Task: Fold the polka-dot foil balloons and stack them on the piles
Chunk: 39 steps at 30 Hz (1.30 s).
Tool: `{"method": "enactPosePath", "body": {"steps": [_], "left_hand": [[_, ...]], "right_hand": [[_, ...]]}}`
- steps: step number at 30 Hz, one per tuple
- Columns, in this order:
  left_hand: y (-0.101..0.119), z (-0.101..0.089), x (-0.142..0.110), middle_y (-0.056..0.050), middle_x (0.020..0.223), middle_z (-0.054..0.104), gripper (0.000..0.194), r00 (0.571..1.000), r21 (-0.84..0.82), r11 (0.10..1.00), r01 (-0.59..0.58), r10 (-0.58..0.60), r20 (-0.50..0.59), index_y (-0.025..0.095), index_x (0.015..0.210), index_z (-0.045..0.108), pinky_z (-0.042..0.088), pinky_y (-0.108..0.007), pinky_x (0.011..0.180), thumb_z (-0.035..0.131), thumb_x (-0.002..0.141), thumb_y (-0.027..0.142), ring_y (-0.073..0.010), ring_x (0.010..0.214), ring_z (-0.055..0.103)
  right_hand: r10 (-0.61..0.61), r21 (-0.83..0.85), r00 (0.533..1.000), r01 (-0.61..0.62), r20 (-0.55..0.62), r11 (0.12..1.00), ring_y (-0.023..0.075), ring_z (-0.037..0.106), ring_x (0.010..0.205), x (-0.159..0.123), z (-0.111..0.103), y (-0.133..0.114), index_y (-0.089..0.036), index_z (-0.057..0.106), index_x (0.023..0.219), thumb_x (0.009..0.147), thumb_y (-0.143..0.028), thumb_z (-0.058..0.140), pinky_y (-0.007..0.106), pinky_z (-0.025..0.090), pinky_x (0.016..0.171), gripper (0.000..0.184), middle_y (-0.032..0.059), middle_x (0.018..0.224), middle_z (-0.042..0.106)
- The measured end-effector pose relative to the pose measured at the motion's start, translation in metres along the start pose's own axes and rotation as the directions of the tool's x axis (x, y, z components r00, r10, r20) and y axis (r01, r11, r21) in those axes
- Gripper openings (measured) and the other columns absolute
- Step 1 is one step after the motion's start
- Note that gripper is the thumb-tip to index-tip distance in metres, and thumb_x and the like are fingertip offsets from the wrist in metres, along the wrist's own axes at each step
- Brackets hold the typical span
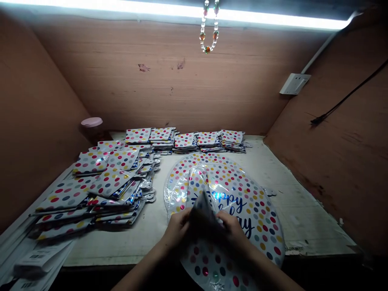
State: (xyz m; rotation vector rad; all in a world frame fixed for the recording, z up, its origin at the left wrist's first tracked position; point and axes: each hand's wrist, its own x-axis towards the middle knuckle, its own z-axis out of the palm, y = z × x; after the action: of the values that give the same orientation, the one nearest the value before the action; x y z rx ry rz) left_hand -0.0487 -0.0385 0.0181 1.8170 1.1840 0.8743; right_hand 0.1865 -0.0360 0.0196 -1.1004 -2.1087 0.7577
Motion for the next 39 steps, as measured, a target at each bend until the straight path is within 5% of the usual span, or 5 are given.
{"method": "enactPosePath", "body": {"steps": [7, 13, 18, 27, 39], "left_hand": [[0.011, 0.016, 0.023, -0.007, 0.099, 0.062, 0.056, 0.887, 0.238, 0.933, 0.271, -0.146, -0.439, 0.02, 0.146, 0.023, 0.052, -0.031, 0.066, 0.041, 0.093, 0.025, -0.0178, 0.074, 0.064], [0.002, 0.017, 0.047, -0.009, 0.141, 0.045, 0.041, 0.988, 0.748, 0.649, -0.137, 0.146, 0.055, 0.025, 0.133, 0.05, 0.03, -0.05, 0.108, 0.045, 0.093, 0.031, -0.0305, 0.134, 0.033], [-0.014, 0.02, 0.052, -0.007, 0.157, 0.01, 0.058, 0.993, 0.747, 0.659, -0.092, 0.006, 0.117, 0.031, 0.146, 0.029, 0.016, -0.059, 0.111, 0.041, 0.092, 0.051, -0.039, 0.142, 0.005], [0.008, -0.032, 0.019, -0.012, 0.151, 0.031, 0.08, 0.851, 0.479, 0.784, -0.394, 0.114, 0.512, 0.023, 0.145, 0.032, 0.007, -0.059, 0.113, 0.064, 0.076, 0.05, -0.0334, 0.138, 0.028], [0.003, -0.008, -0.019, -0.005, 0.097, 0.069, 0.047, 0.972, 0.081, 0.98, 0.181, -0.166, -0.165, 0.022, 0.136, 0.04, 0.054, -0.031, 0.075, 0.046, 0.091, 0.028, -0.0195, 0.083, 0.068]], "right_hand": [[0.602, -0.246, 0.795, -0.599, -0.07, 0.762, 0.0173, 0.061, 0.065, 0.055, 0.002, -0.015, -0.016, 0.061, 0.067, 0.091, -0.032, 0.043, 0.023, 0.037, 0.054, 0.034, 0.0057, 0.068, 0.066], [0.609, -0.336, 0.785, -0.608, -0.114, 0.72, 0.0232, 0.065, 0.078, 0.052, 0.003, -0.02, -0.014, 0.066, 0.095, 0.09, -0.026, 0.045, 0.029, 0.044, 0.065, 0.025, 0.0117, 0.085, 0.07], [0.065, -0.629, 0.998, -0.054, -0.005, 0.776, 0.0326, 0.036, 0.133, 0.014, 0.004, -0.029, -0.016, 0.038, 0.142, 0.086, -0.022, 0.048, 0.049, 0.034, 0.105, 0.056, 0.0147, 0.144, 0.041], [-0.201, -0.501, 0.945, 0.308, 0.257, 0.809, 0.0281, 0.027, 0.139, -0.008, -0.005, -0.013, -0.004, 0.048, 0.133, 0.082, -0.012, 0.045, 0.043, 0.034, 0.111, 0.052, 0.0162, 0.143, 0.044], [0.402, 0.126, 0.915, -0.395, -0.033, 0.91, 0.0213, 0.065, 0.08, 0.033, -0.003, -0.002, -0.016, 0.064, 0.096, 0.089, -0.045, 0.039, 0.03, 0.051, 0.072, 0.039, 0.008, 0.088, 0.07]]}}
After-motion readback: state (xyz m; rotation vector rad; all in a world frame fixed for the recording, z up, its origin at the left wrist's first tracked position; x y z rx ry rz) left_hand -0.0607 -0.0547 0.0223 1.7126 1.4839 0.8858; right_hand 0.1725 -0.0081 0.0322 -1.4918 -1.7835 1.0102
